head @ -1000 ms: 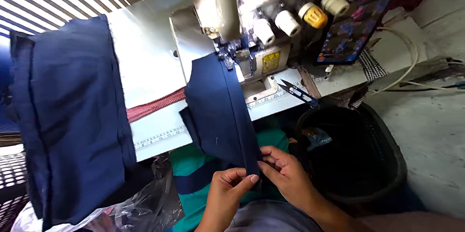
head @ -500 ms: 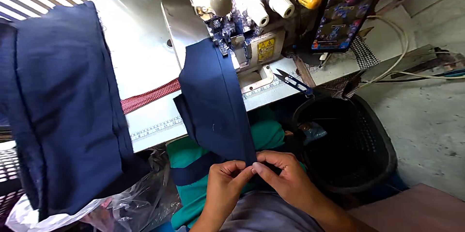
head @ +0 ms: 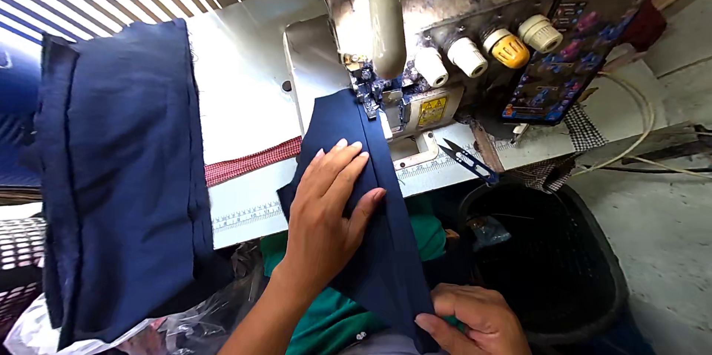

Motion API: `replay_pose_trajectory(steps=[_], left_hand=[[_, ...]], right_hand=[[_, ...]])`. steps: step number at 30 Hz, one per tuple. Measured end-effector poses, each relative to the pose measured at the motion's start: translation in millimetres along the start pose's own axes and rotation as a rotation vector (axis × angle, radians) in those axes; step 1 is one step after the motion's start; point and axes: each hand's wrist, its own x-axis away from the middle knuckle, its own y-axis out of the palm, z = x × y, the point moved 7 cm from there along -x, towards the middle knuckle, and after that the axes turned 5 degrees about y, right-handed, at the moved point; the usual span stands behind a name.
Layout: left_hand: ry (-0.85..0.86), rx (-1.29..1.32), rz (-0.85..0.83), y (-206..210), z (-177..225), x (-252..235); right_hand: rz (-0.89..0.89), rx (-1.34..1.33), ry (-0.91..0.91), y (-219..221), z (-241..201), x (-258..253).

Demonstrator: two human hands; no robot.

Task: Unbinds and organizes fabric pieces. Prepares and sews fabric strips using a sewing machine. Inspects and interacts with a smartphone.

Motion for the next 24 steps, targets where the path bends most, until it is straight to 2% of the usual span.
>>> replay_pose_trajectory(steps=[5,13,17,20,24], left_hand=[[0.005,0.038,0.014,-3,-8,-4],[0.015,0.05,-0.057,-11,-49,-58],[-0.096,-0.045,-0.104,-22,-52,-89],[-0.019,-0.058,-0.165,-22,-74,-100],[0.107,0.032,-0.072,-19,-102,-130]], right_hand=[[0.05,-0.027,0.149,-1,35,-10],[0.125,-0.013,0.08,-6,22,-67],[0.171,0.041,0.04,-11,18,-98],[0.194,0.09,0.029,-12,13,-122],[0.214,0.14,0.024,-13,3,-151]])
